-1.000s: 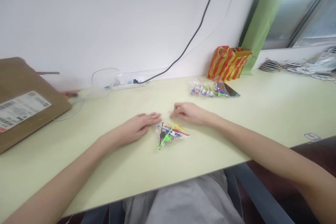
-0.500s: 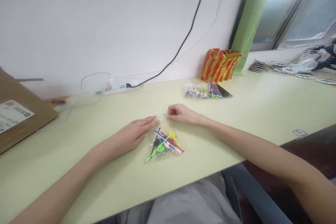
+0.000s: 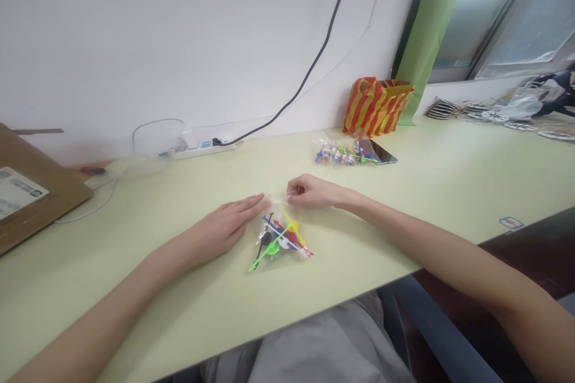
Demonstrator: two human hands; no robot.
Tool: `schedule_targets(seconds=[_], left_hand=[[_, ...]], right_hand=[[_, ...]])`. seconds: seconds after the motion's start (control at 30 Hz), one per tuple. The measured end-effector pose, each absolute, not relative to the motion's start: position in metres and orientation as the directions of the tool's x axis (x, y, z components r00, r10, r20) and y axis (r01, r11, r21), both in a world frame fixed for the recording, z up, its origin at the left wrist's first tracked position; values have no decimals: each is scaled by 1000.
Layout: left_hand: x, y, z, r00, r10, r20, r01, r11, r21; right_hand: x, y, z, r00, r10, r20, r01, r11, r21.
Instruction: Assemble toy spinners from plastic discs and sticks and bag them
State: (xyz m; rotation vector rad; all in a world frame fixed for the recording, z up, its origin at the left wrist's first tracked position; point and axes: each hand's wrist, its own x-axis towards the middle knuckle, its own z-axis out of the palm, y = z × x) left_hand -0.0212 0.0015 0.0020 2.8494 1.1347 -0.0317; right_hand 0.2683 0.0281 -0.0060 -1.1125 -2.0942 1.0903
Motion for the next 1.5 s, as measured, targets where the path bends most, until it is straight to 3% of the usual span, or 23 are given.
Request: schedule_targets(seconds=[0.17,0.3,0.4,0.53,0.63,0.7,0.77,0.83,1.27,1.4,1.5], left_hand=[[-22,1,3,699,714,37,708,-699,103],[-25,3,0,668,744,11,739,-665,114],[-27,7,-4,645,764,2,758,-640,129],[-30,11,-10,647,762,2,755,-642,135],[-32,12,-13,650,760,10,752,-645,134],[-32,13,-13,649,761,20,752,-645,137],[-33,14,-14,653,756,43,745,-652,143],[-34,15,-15,662,747,68,734,-664,147],[-40,22,-23,692,717,83,707,-696,121],[-41,22,-23,691,714,112,702,-701,128],[-39,21,-21,693,715,97,705,-699,117]], right_hand=[[287,48,-3,-260,948,183,276,254,-927],[324,68,12,125,900,416,196,389,-900],[358,79,25,393,651,649,425,497,-756],[400,84,33,515,258,817,692,437,-574],[414,87,24,416,198,887,835,302,-459],[411,92,10,247,358,901,921,202,-333],[399,100,-6,64,596,800,964,171,-205],[386,108,-20,-35,696,717,968,203,-150],[373,108,-32,-202,802,563,934,330,-135],[363,101,-24,-212,783,585,923,357,-142],[345,86,-14,-267,698,665,867,476,-151]])
